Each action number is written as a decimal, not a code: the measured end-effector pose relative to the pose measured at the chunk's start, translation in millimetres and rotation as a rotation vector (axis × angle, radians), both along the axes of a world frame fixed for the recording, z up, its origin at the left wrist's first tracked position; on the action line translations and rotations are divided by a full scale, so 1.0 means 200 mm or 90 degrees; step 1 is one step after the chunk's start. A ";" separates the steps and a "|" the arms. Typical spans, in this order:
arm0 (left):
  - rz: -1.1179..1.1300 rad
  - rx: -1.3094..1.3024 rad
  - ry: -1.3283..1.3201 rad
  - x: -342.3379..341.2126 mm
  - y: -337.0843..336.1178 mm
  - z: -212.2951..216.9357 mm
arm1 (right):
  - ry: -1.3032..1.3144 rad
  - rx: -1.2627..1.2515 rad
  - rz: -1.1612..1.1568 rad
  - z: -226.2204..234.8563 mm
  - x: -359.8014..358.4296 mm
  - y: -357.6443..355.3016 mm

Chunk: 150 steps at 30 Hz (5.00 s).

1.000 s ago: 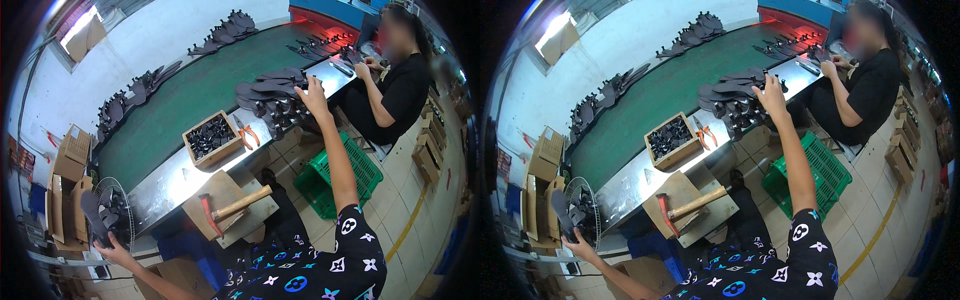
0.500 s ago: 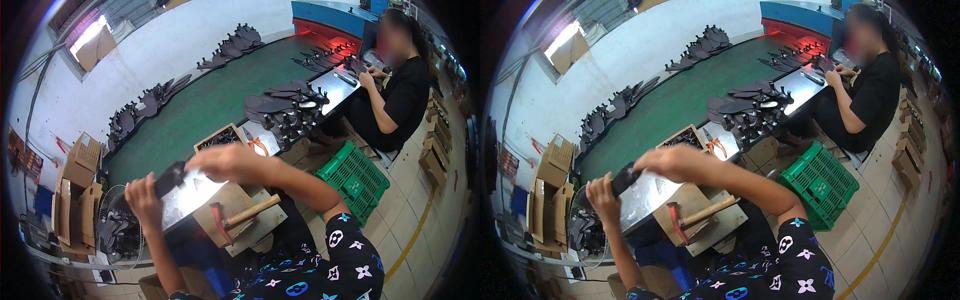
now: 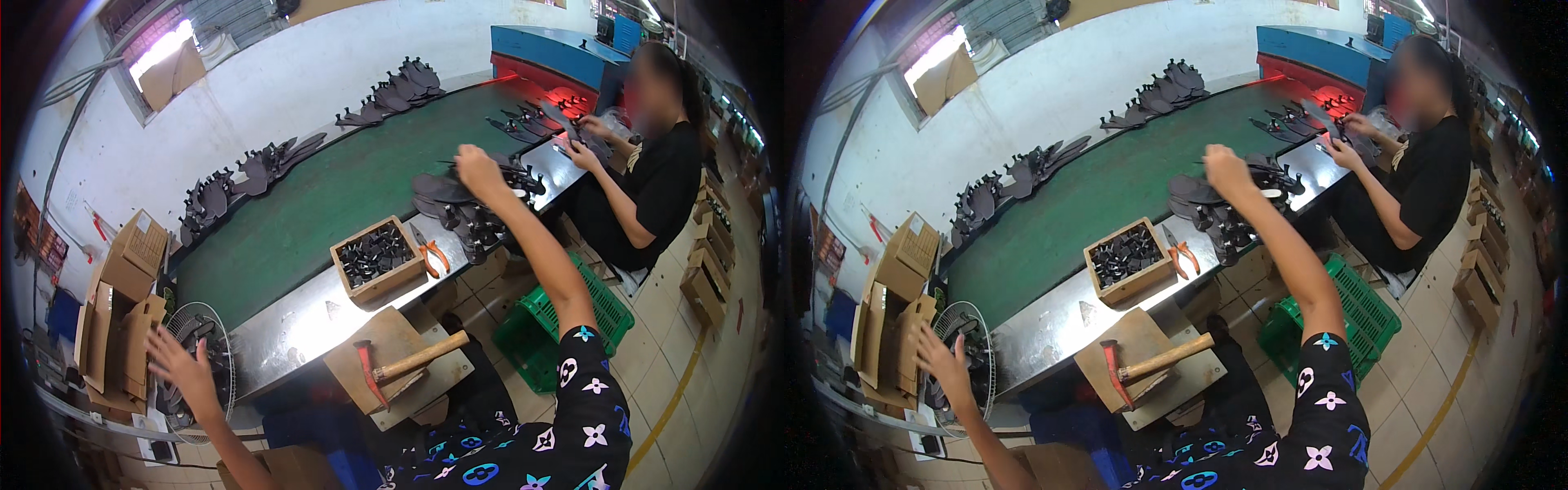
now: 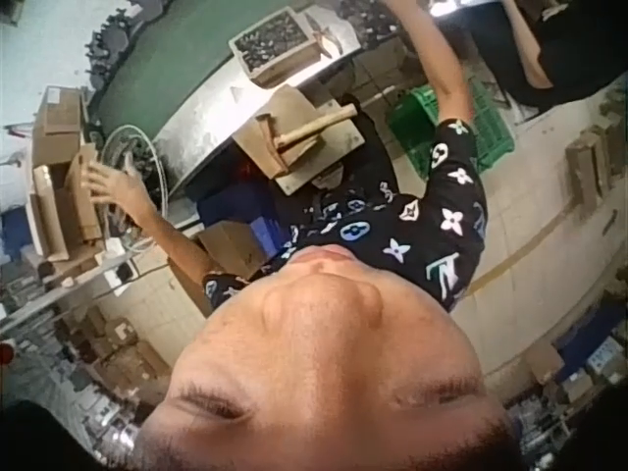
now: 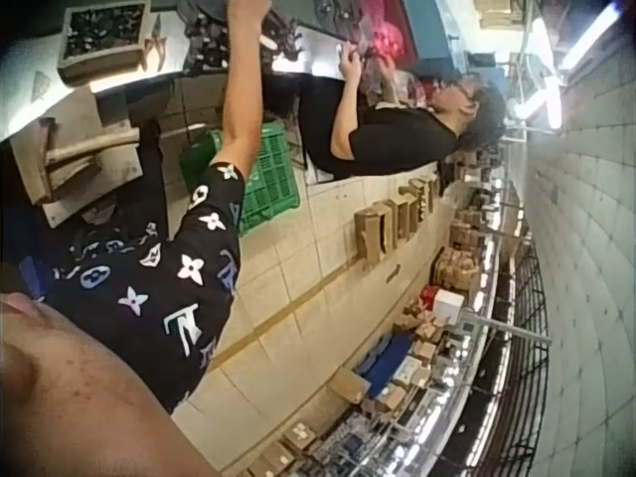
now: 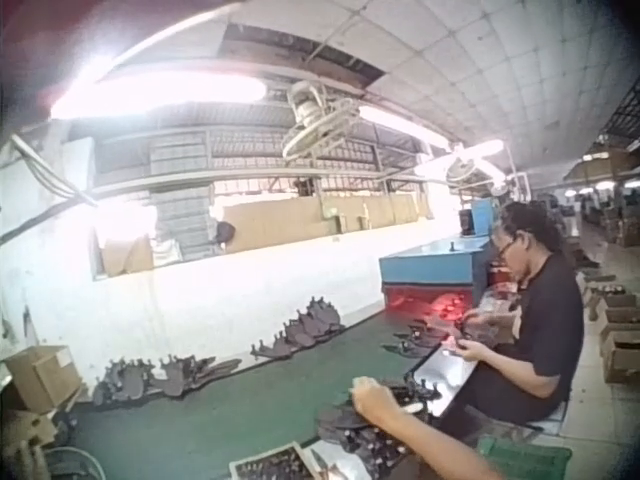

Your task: The recorder is assembling and hammering small components onto shoe soles in a manufacturing environment.

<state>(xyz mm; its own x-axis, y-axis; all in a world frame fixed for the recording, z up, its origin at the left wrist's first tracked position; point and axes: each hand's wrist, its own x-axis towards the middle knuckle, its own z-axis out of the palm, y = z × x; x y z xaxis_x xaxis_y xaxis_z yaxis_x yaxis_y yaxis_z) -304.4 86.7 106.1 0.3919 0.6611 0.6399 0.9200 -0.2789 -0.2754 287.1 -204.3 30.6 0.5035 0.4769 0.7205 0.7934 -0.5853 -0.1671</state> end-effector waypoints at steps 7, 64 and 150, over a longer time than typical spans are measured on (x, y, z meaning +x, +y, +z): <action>-0.600 -0.239 -0.169 0.70 -0.60 0.05 | 0.703 0.280 0.545 0.54 -0.91 0.29; -0.646 -1.189 -1.057 0.63 -1.24 -0.19 | 0.739 0.327 0.587 0.21 -1.71 -0.32; -0.646 -0.655 -0.278 0.57 -0.77 -0.76 | 0.448 0.315 0.547 0.23 -1.98 -0.52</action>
<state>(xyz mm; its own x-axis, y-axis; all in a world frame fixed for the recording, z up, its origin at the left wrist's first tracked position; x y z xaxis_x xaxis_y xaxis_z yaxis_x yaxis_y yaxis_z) -190.7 -68.3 -45.9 0.8511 0.4539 0.2638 0.1793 -0.7235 0.6666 -109.1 -308.8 76.2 0.5126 0.5988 0.6153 0.5370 0.3356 -0.7740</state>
